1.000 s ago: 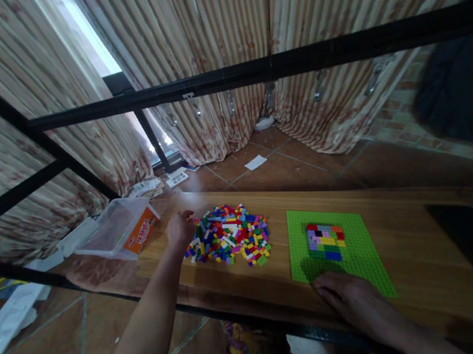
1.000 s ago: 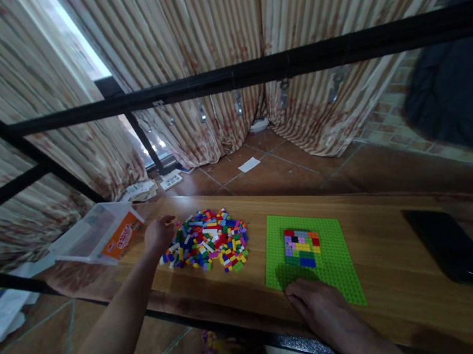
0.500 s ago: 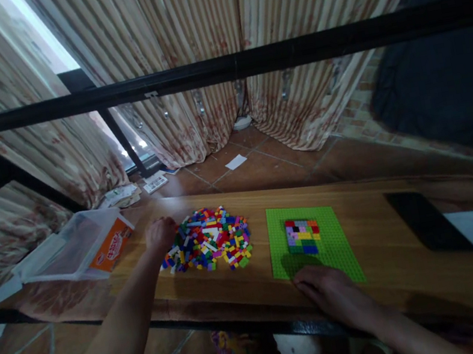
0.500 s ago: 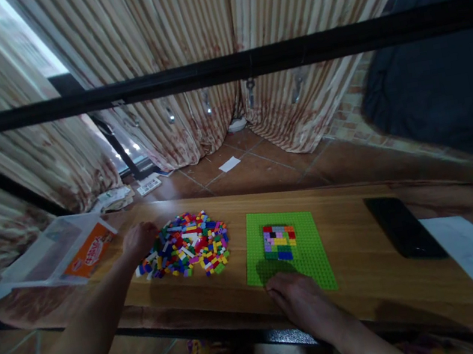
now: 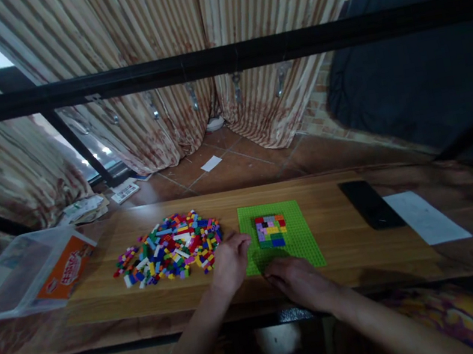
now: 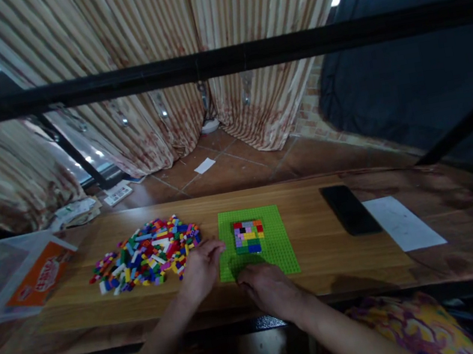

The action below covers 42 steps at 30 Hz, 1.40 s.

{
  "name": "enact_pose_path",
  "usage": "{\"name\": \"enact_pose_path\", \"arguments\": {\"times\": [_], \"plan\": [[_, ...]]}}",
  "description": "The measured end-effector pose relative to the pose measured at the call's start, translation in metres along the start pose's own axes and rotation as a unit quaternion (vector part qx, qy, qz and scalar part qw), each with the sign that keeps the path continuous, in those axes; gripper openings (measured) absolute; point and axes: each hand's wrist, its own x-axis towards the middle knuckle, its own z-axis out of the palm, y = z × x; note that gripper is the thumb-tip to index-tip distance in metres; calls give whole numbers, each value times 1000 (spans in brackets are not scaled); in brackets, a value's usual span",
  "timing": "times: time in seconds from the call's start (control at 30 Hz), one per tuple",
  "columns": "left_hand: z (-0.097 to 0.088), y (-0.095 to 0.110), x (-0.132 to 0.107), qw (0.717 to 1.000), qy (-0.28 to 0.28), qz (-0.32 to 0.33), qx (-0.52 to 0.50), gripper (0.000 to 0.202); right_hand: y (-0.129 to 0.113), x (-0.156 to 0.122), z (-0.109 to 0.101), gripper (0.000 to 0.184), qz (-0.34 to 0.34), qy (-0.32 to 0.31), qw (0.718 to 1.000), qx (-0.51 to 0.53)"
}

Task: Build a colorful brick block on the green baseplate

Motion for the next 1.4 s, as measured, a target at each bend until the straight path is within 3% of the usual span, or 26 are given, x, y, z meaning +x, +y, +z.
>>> {"name": "enact_pose_path", "arguments": {"times": [0.13,0.43,0.8,1.17,1.4], "plan": [[21,13,17,998,-33,-14,50,23,2,1,2,15,-4,1,1000,-2],[30,21,28,990,-51,-45,124,25,7,1,7,14,-13,12,1000,-14],[44,18,30,995,3,-97,29,11,5,1,3,14,-12,2,1000,-14],[39,19,29,993,-3,-116,-23,20,4,1,4,15,-18,10,1000,-11],[40,19,33,990,2,-135,-28,15,7,1,6,14,-24,18,1000,-7]]}}
